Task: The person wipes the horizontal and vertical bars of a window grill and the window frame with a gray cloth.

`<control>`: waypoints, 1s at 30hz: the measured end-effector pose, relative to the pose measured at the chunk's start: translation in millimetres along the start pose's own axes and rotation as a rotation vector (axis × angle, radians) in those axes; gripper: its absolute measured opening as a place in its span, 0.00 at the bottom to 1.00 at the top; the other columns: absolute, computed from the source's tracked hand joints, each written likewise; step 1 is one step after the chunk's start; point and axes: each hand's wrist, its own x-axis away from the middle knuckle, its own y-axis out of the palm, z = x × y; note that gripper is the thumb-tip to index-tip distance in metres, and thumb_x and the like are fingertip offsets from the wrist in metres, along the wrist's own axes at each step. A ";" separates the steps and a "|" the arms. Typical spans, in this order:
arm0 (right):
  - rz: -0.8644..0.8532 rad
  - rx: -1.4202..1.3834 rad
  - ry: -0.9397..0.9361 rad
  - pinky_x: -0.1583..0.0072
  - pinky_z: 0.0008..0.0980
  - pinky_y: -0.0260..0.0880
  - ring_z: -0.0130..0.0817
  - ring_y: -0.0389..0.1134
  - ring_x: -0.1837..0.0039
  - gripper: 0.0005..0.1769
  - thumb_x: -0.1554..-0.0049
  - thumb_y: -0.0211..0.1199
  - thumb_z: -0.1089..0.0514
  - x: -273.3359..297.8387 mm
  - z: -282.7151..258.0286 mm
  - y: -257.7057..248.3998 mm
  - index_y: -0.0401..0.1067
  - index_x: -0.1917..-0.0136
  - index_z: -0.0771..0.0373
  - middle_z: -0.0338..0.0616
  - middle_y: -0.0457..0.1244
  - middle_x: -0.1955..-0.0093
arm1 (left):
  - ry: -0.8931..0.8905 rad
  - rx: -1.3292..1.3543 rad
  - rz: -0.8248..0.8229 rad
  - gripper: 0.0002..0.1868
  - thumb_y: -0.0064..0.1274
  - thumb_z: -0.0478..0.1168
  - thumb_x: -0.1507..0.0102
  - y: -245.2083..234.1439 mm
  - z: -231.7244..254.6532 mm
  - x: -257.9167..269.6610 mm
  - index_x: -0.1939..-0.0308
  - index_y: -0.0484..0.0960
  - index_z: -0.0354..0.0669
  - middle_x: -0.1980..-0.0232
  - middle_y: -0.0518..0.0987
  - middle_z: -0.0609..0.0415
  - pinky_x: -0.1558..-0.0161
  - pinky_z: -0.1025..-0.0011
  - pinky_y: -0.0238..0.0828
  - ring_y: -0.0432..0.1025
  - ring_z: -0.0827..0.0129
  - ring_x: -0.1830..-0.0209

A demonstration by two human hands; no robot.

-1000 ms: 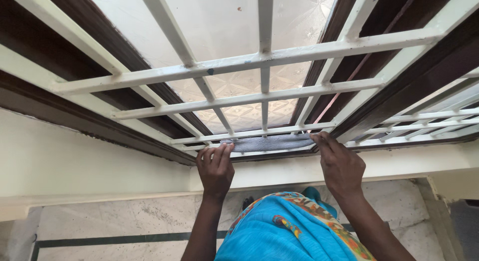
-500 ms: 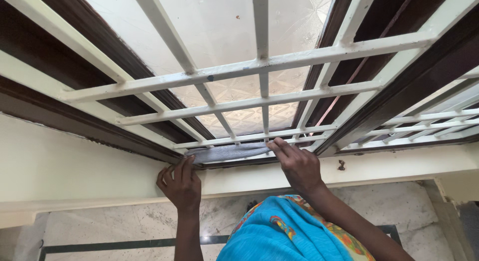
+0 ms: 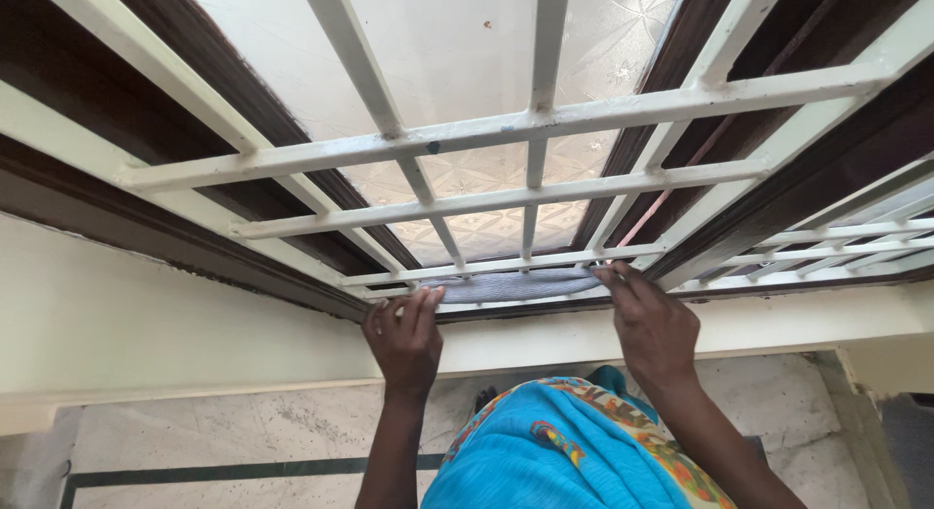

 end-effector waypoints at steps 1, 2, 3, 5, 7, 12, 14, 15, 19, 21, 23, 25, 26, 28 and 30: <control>-0.002 -0.003 0.000 0.55 0.34 0.74 0.33 0.75 0.48 0.22 0.43 0.62 0.62 -0.7 -5.2 4.8 0.76 0.37 0.42 0.30 0.69 0.38 | -0.001 -0.002 -0.003 0.23 0.60 0.31 0.45 -1.5 -7.7 3.2 0.46 0.86 0.54 0.47 0.82 0.63 0.33 0.56 0.59 0.72 0.67 0.47; -0.019 -0.029 -0.064 0.53 0.34 0.75 0.33 0.75 0.48 0.23 0.44 0.61 0.63 -2.0 -12.8 9.9 0.75 0.37 0.46 0.31 0.68 0.37 | -0.026 -0.078 0.034 0.21 0.60 0.32 0.42 -2.0 -16.4 5.8 0.46 0.86 0.56 0.46 0.82 0.65 0.32 0.57 0.59 0.72 0.68 0.47; -0.036 -0.056 -0.128 0.51 0.35 0.75 0.32 0.75 0.48 0.24 0.45 0.60 0.64 -3.2 -20.3 13.5 0.75 0.36 0.49 0.33 0.68 0.35 | -0.052 -0.154 0.071 0.20 0.61 0.32 0.40 -3.4 -24.7 9.3 0.46 0.85 0.57 0.46 0.82 0.68 0.32 0.59 0.59 0.71 0.68 0.46; -0.081 -0.098 -0.160 0.53 0.35 0.75 0.32 0.74 0.50 0.24 0.46 0.60 0.64 -6.9 -35.1 17.8 0.75 0.36 0.50 0.33 0.68 0.36 | -0.091 -0.172 0.074 0.21 0.61 0.31 0.42 -7.6 -40.6 15.2 0.47 0.86 0.57 0.46 0.82 0.67 0.32 0.59 0.59 0.71 0.67 0.47; -0.119 -0.137 -0.193 0.55 0.36 0.74 0.32 0.74 0.51 0.25 0.47 0.60 0.64 -11.5 -41.6 15.9 0.75 0.36 0.51 0.33 0.68 0.37 | -0.130 -0.189 0.085 0.22 0.60 0.29 0.43 -7.3 -46.3 16.6 0.48 0.86 0.58 0.47 0.82 0.67 0.33 0.59 0.60 0.71 0.67 0.47; -0.086 -0.101 -0.153 0.53 0.34 0.75 0.31 0.75 0.47 0.27 0.49 0.60 0.65 -9.3 -27.4 8.2 0.75 0.36 0.49 0.31 0.69 0.38 | -0.123 -0.153 0.113 0.21 0.60 0.29 0.42 0.0 -28.1 7.9 0.48 0.86 0.57 0.48 0.81 0.66 0.32 0.58 0.61 0.72 0.67 0.45; -0.048 -0.059 -0.102 0.53 0.34 0.75 0.31 0.75 0.48 0.25 0.46 0.60 0.64 -4.5 -11.6 3.8 0.76 0.37 0.46 0.31 0.69 0.38 | -0.092 -0.066 0.085 0.20 0.60 0.30 0.42 1.9 -10.6 5.4 0.48 0.85 0.55 0.48 0.81 0.64 0.32 0.57 0.61 0.72 0.67 0.46; -0.008 -0.019 -0.053 0.54 0.34 0.74 0.30 0.75 0.48 0.24 0.44 0.61 0.64 -2.8 -4.4 1.8 0.76 0.37 0.44 0.30 0.69 0.38 | -0.061 0.019 0.061 0.20 0.60 0.31 0.42 3.6 -1.8 3.6 0.47 0.85 0.53 0.48 0.81 0.62 0.32 0.56 0.61 0.72 0.66 0.46; -0.076 0.082 0.093 0.57 0.34 0.74 0.33 0.73 0.56 0.21 0.43 0.64 0.61 3.8 14.8 -5.4 0.78 0.39 0.42 0.30 0.70 0.39 | 0.014 0.099 0.034 0.19 0.60 0.31 0.40 11.5 20.3 -6.9 0.46 0.84 0.52 0.47 0.81 0.63 0.31 0.57 0.61 0.72 0.68 0.47; -0.043 0.085 0.097 0.55 0.33 0.75 0.33 0.74 0.54 0.19 0.42 0.64 0.61 4.8 15.5 -4.2 0.78 0.39 0.44 0.29 0.70 0.38 | 0.019 0.111 0.030 0.20 0.60 0.31 0.40 10.5 22.4 -8.9 0.45 0.84 0.52 0.46 0.81 0.64 0.31 0.56 0.61 0.71 0.68 0.47; -0.032 0.052 0.068 0.54 0.33 0.75 0.33 0.74 0.52 0.19 0.42 0.63 0.62 4.0 10.6 -1.3 0.78 0.39 0.44 0.30 0.70 0.39 | 0.020 0.039 0.021 0.21 0.61 0.32 0.42 4.1 15.1 -6.4 0.46 0.85 0.53 0.46 0.81 0.64 0.32 0.55 0.60 0.72 0.67 0.48; -0.026 0.013 0.032 0.53 0.34 0.75 0.32 0.75 0.50 0.20 0.42 0.62 0.63 1.5 -0.4 4.0 0.77 0.39 0.44 0.30 0.70 0.39 | 0.013 -0.040 0.009 0.22 0.61 0.32 0.44 -1.8 0.9 -0.1 0.46 0.85 0.54 0.47 0.82 0.65 0.33 0.54 0.59 0.72 0.67 0.49; -0.041 -0.016 -0.047 0.52 0.34 0.76 0.32 0.75 0.48 0.23 0.45 0.60 0.64 0.1 -8.1 7.5 0.76 0.38 0.47 0.33 0.70 0.38 | -0.026 -0.090 0.025 0.22 0.61 0.32 0.44 -3.8 -8.3 3.7 0.46 0.85 0.56 0.46 0.82 0.66 0.33 0.55 0.59 0.71 0.67 0.48; -0.058 -0.049 -0.128 0.52 0.35 0.76 0.32 0.75 0.47 0.26 0.47 0.58 0.66 -3.4 -24.2 13.6 0.75 0.36 0.49 0.36 0.69 0.36 | -0.068 -0.145 0.040 0.23 0.61 0.32 0.43 -6.8 -27.3 11.3 0.46 0.85 0.57 0.45 0.82 0.67 0.32 0.56 0.58 0.71 0.67 0.47; -0.136 -0.117 -0.217 0.55 0.36 0.74 0.33 0.75 0.48 0.25 0.47 0.58 0.64 -8.9 -38.7 17.7 0.74 0.36 0.52 0.39 0.69 0.36 | -0.157 -0.219 0.066 0.21 0.62 0.31 0.41 -8.5 -42.0 16.8 0.47 0.85 0.58 0.47 0.81 0.68 0.31 0.58 0.59 0.71 0.68 0.45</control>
